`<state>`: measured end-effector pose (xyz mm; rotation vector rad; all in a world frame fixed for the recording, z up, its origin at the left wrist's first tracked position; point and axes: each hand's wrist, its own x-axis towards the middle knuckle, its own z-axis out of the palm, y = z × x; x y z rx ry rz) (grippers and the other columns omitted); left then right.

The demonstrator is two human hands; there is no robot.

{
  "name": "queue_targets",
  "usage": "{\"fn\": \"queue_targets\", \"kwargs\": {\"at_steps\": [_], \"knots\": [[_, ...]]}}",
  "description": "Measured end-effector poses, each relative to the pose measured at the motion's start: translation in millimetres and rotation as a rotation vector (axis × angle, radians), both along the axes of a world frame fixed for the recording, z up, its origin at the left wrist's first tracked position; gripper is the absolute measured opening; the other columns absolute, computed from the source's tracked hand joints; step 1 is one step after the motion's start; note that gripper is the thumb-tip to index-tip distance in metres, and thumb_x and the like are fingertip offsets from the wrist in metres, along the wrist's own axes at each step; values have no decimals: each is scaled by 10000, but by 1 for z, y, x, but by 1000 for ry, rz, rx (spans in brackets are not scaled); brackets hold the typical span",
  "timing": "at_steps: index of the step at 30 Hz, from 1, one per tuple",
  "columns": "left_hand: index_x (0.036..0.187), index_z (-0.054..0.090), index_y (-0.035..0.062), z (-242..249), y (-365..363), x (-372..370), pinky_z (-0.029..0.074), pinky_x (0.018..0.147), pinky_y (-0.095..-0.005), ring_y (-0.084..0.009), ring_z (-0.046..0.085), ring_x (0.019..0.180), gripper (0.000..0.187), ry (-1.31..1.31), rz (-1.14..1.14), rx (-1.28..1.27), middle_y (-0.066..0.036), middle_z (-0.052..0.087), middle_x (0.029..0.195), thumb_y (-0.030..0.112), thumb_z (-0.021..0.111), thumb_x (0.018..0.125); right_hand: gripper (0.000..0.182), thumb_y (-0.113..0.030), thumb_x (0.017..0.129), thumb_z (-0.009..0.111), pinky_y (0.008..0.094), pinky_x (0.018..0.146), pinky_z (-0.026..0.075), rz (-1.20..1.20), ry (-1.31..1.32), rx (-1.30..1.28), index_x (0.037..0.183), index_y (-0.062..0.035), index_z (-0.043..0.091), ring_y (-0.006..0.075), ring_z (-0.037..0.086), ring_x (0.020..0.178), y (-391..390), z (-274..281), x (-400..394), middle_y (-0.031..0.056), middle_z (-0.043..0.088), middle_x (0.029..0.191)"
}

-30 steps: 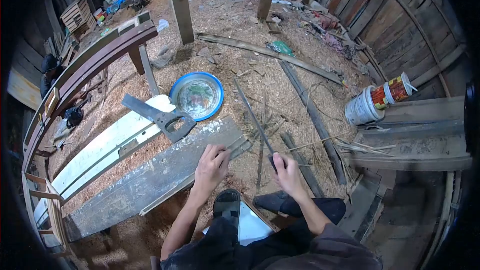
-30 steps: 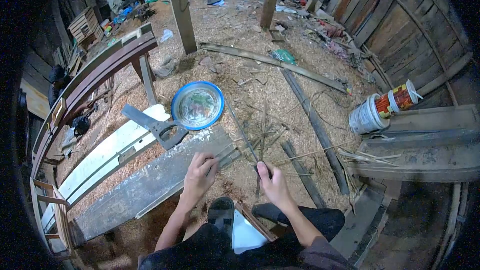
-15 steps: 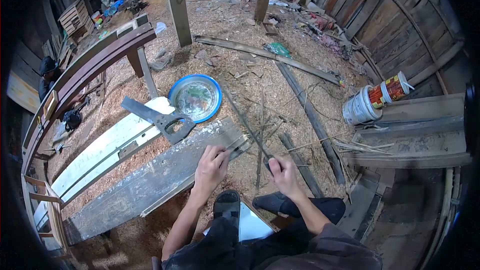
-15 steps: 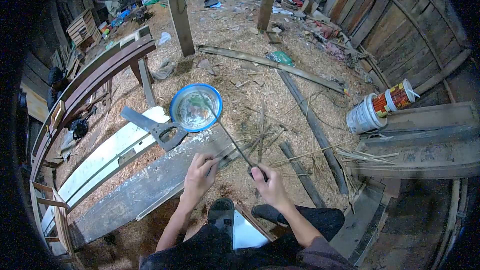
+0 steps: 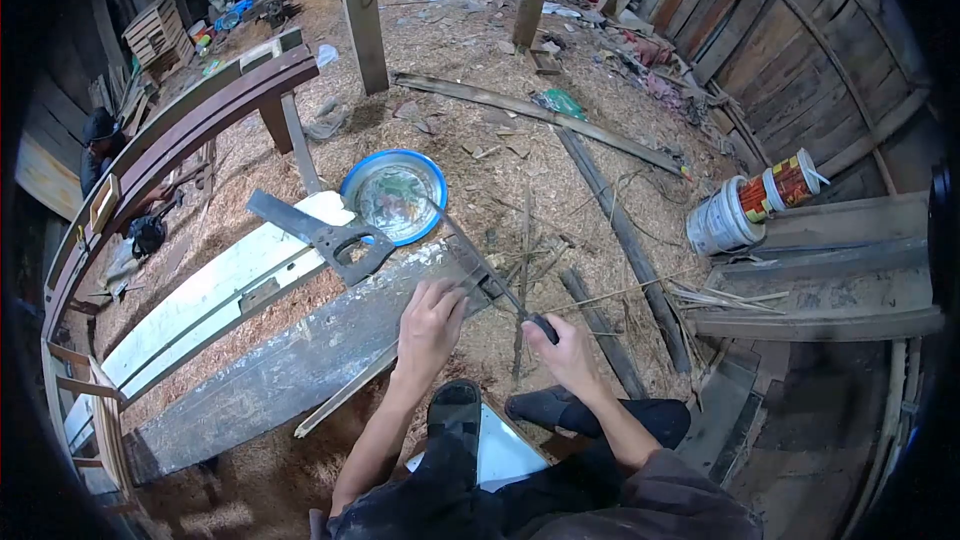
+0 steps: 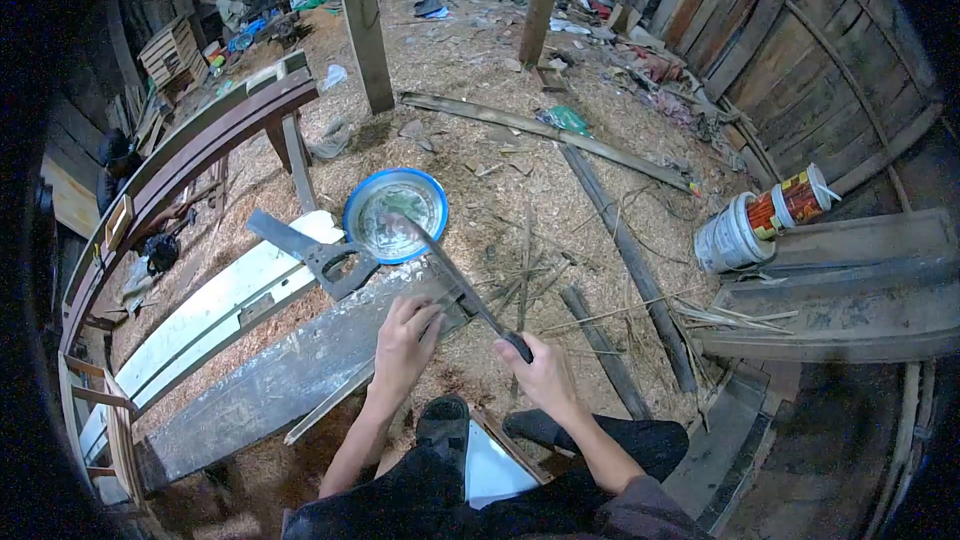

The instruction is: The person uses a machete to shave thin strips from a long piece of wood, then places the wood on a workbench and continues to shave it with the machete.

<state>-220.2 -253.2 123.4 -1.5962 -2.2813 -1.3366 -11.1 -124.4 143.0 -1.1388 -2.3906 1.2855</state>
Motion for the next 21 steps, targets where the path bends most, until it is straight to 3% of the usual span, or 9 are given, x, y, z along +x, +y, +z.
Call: {"fn": "queue_targets", "kwargs": {"at_steps": [3,6,8,11,16,18,19,21], "knots": [[1037,749,-11,-3,-9,-3,562,870,-427,-340,670,1007,181,-19,11,-9,-124,716,1099,-13,778,858,615,-624,1010,640,398,585,492,-19,3,-3,949,-15,702,272,680,615,-2,-10,5,126,643,661],[1038,753,-12,-18,-14,-6,567,875,-420,-334,672,1000,186,-34,-19,-25,-126,725,1105,-16,777,854,598,-615,1015,634,408,568,512,-18,136,168,953,-23,694,289,691,589,-17,2,3,125,639,633],[1040,755,-10,-22,-10,-7,568,875,-416,-331,672,995,191,-16,-36,-22,-130,729,1105,-20,777,850,563,-593,1022,637,433,543,531,68,63,291,965,-35,683,305,686,545,-17,1,0,123,646,612],[1025,765,-7,-24,3,-6,569,861,-407,-318,671,973,193,17,-32,65,-125,744,1073,-24,788,834,532,-586,1028,627,466,529,546,111,-32,279,995,-56,673,327,701,543,3,-14,-6,128,661,608],[996,780,-1,-26,9,-3,568,843,-406,-302,665,942,193,-56,-1,45,-111,762,1027,-36,807,808,524,-587,1046,591,460,507,544,40,-92,291,998,-68,647,323,692,522,4,-23,-13,124,664,604],[994,777,-1,-25,9,-5,573,844,-409,-307,671,948,175,-49,-14,42,-117,759,1028,-25,800,822,541,-599,1051,572,462,503,544,230,-164,477,975,-67,636,326,687,520,2,-15,-6,122,660,601],[991,774,-1,-25,8,-4,578,846,-412,-312,676,954,157,-47,-24,37,-123,756,1030,-13,793,836,545,-586,1008,636,518,612,545,235,-298,309,949,-45,661,437,724,701,11,-4,-7,228,684,693],[986,771,-1,-22,7,-2,578,842,-411,-310,676,949,151,-59,-7,31,-121,754,1020,-11,796,837,547,-593,1026,605,510,581,553,112,-254,334,976,-50,656,419,728,666,30,-10,-14,208,689,673]]}}
